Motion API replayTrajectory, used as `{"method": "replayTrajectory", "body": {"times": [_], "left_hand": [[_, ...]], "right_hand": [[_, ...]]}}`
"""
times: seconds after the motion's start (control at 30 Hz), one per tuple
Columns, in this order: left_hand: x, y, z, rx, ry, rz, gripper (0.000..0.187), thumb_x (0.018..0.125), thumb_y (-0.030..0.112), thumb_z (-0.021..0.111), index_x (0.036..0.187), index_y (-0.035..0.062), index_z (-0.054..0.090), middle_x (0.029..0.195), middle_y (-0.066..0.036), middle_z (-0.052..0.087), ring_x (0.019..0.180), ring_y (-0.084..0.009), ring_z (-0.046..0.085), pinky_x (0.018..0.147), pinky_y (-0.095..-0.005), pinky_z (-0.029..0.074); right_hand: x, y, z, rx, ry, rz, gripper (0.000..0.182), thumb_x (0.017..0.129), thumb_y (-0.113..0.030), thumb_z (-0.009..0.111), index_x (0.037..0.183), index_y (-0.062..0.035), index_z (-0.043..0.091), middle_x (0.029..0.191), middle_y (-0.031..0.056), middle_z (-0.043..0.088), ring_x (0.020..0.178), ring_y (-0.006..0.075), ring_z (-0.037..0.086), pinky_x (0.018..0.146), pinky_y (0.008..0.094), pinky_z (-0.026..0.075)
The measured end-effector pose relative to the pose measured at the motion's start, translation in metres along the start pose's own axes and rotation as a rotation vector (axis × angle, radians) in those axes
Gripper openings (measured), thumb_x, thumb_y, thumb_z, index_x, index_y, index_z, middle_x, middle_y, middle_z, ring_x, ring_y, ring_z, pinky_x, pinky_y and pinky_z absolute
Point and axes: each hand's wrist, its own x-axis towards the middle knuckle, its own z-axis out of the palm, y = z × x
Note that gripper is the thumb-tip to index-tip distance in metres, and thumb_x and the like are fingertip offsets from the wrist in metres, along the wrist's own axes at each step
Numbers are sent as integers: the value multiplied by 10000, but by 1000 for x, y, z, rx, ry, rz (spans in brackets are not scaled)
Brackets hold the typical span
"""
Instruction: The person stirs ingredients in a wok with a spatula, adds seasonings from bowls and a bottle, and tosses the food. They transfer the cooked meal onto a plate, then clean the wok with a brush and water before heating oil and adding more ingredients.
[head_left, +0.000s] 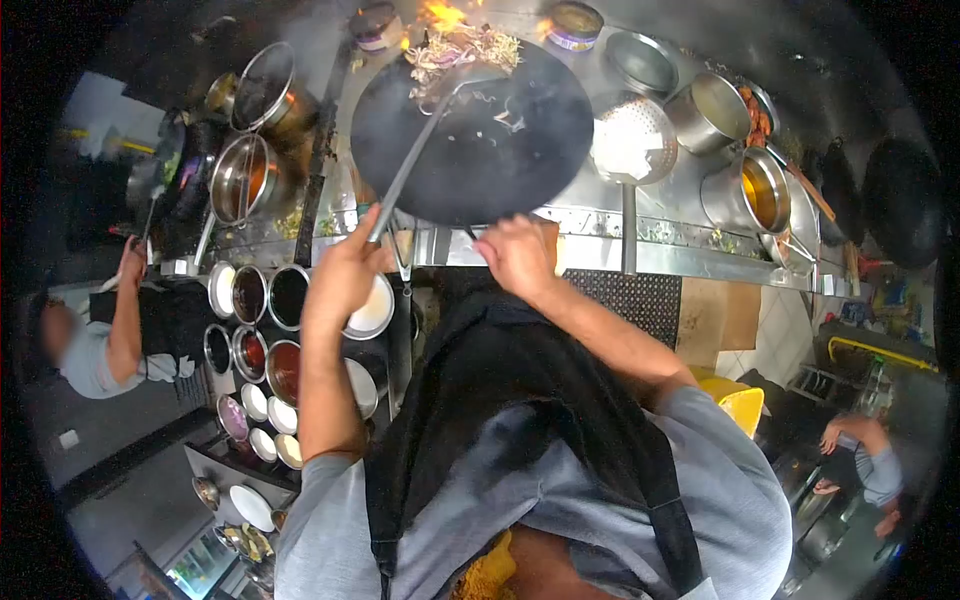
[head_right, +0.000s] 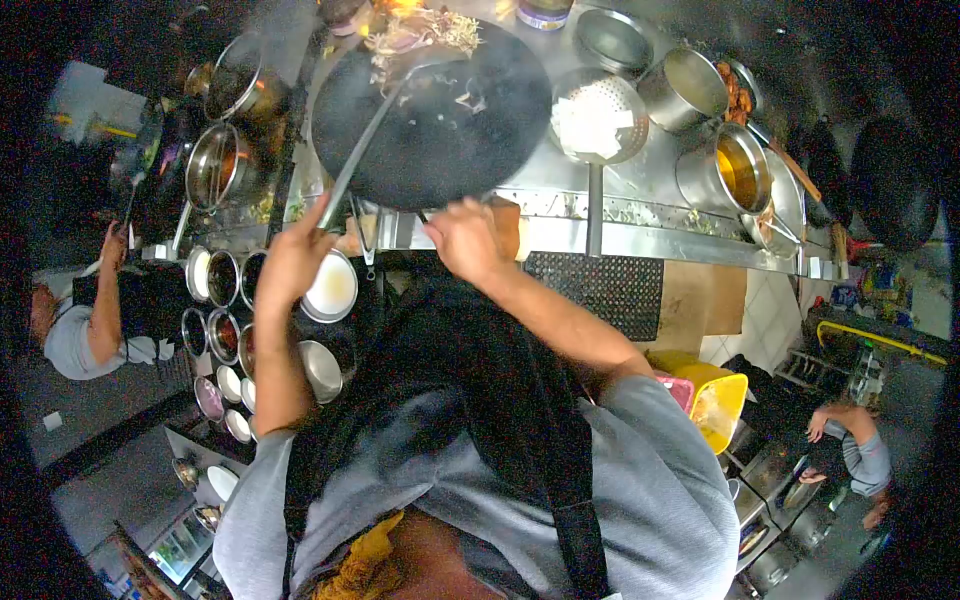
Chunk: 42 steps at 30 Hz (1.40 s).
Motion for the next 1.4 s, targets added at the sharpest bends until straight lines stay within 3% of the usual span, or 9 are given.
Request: {"method": "replayTrajectory", "body": {"times": [0.07, 0.23, 0.27, 0.37, 0.5, 0.8, 1.0, 1.17, 1.4], "left_hand": [[-1, -19, -17, 8, 19, 47, 590, 870, 167, 674, 1428, 197, 486, 989, -211, 695, 931, -352, 682, 830, -424, 515], [75, 7, -7, 195, 141, 131, 562, 871, 201, 649, 1409, 132, 503, 1091, -269, 653, 1019, -408, 639, 879, -420, 509], [101, -3, 19, 232, 223, 193, 545, 872, 214, 637, 1396, 129, 516, 1091, -274, 647, 1017, -427, 629, 873, -443, 509], [123, -15, 42, 254, 68, 186, 563, 864, 195, 629, 1409, 138, 498, 1034, -252, 667, 967, -432, 640, 860, -483, 505], [86, -28, -2, 314, -77, 156, 524, 863, 184, 602, 1377, 139, 516, 1040, -259, 666, 988, -427, 640, 871, -512, 494], [153, -37, 78, 222, 89, 140, 576, 865, 225, 635, 1418, 162, 485, 1026, -239, 679, 958, -429, 643, 845, -501, 512], [117, -31, -15, 469, -41, 117, 575, 883, 234, 623, 1434, 221, 458, 1025, -226, 686, 984, -421, 641, 858, -481, 520], [152, -47, 42, 275, 58, 82, 606, 856, 186, 631, 1437, 249, 471, 1105, -242, 663, 1022, -392, 644, 909, -488, 497], [37, -26, -55, 257, -88, 170, 606, 855, 141, 655, 1435, 187, 486, 999, -214, 687, 950, -358, 671, 838, -396, 506]], "right_hand": [[45, -7, -10, -70, 93, -22, 178, 817, -254, 709, 742, -93, 699, 748, 113, 643, 759, 320, 599, 708, 469, 467], [120, 44, 24, 15, -9, 54, 226, 865, -311, 660, 820, -99, 727, 875, 136, 698, 862, 358, 633, 817, 461, 500], [123, 49, 33, 0, -56, 130, 237, 872, -327, 651, 844, -107, 735, 900, 137, 703, 886, 361, 636, 834, 457, 500], [127, 56, 40, -46, -128, 181, 267, 891, -354, 631, 886, -113, 747, 948, 144, 708, 933, 369, 638, 887, 453, 493], [128, 64, 43, -55, -144, 192, 258, 890, -344, 631, 881, -113, 746, 947, 133, 712, 941, 355, 643, 919, 449, 478], [126, 58, 41, -71, -132, 183, 269, 883, -352, 637, 857, -103, 737, 921, 117, 713, 911, 318, 656, 925, 435, 472], [126, 66, 44, -71, -152, 206, 267, 884, -357, 633, 902, -116, 744, 948, 126, 712, 946, 343, 644, 917, 448, 480], [128, 66, 46, -50, -172, 183, 266, 891, -359, 624, 926, -126, 747, 969, 120, 712, 979, 353, 628, 908, 467, 487], [110, 41, 12, -102, -163, 169, 271, 876, -358, 641, 888, -107, 743, 937, 113, 713, 947, 363, 626, 855, 492, 491]]}}
